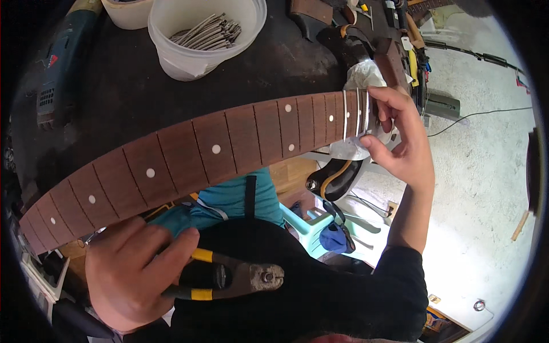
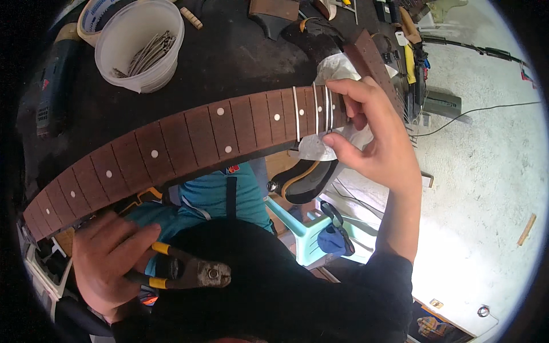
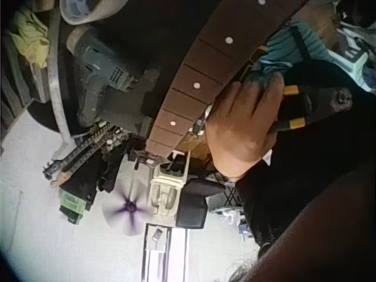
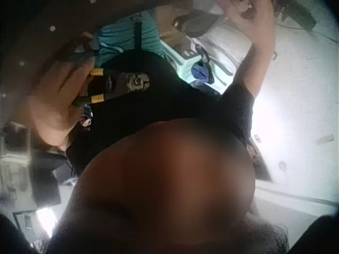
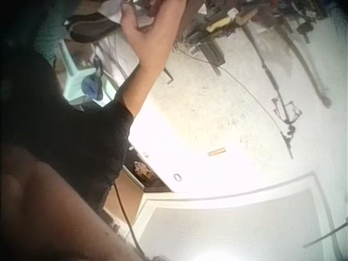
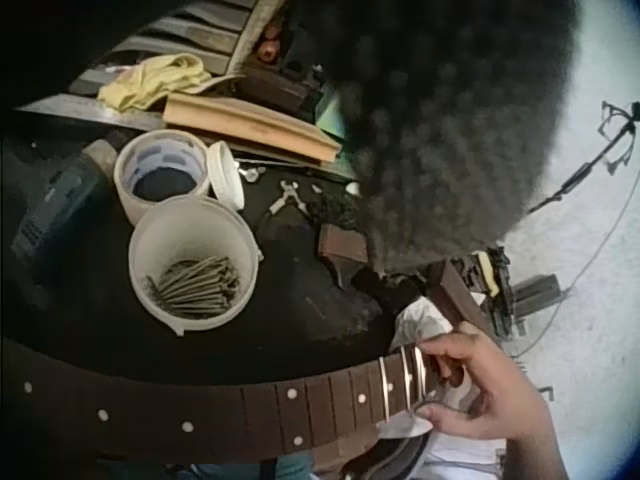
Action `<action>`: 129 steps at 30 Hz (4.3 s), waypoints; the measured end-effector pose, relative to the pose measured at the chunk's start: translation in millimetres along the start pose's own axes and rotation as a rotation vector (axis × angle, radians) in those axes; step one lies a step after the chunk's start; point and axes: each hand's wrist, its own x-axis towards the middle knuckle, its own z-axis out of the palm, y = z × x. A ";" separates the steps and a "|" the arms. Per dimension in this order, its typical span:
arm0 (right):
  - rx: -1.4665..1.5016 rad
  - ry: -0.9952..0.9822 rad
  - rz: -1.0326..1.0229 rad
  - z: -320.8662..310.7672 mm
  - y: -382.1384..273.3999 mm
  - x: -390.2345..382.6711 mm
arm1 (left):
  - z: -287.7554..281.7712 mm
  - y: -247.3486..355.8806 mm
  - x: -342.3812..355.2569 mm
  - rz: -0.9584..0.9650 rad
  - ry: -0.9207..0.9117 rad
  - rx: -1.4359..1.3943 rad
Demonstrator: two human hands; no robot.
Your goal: The person trims pieces of fret wire using a pair of end cutters while sitting at a workbench with a guitar neck.
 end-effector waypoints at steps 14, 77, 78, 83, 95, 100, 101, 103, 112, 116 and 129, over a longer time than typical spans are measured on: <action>-0.060 -0.050 -0.003 -2.6 -1.1 3.6 | -3.6 -7.2 1.5 0.026 -0.037 -0.078; 1.367 0.112 -0.087 124.5 -166.2 -79.3 | 101.6 110.4 -65.7 -0.255 0.798 -0.839; 1.346 0.123 -0.123 126.2 -170.0 -81.0 | 100.0 116.5 -66.8 -0.236 0.834 -0.907; 1.420 0.141 -0.226 130.6 -183.7 -86.9 | 94.5 126.2 -79.8 -0.229 0.873 -0.913; 1.455 0.109 -0.275 132.6 -185.1 -92.6 | 92.9 133.1 -80.5 -0.204 0.890 -0.865; 1.458 0.105 -0.291 134.1 -181.1 -88.6 | 91.3 132.7 -77.5 -0.225 0.897 -0.854; 1.459 0.106 -0.290 133.7 -180.8 -88.0 | 91.0 131.9 -77.4 -0.246 0.887 -0.838; 1.475 0.098 -0.288 133.5 -180.9 -88.3 | 92.8 130.2 -76.6 -0.233 0.891 -0.857; 1.461 0.044 -0.286 132.8 -177.0 -84.4 | 91.8 132.0 -75.8 -0.224 0.893 -0.881; 1.436 0.046 -0.272 132.4 -177.7 -83.9 | 91.0 130.9 -76.0 -0.218 0.888 -0.865; 1.418 0.022 -0.192 129.7 -177.5 -84.6 | 93.1 130.7 -74.8 -0.227 0.860 -0.988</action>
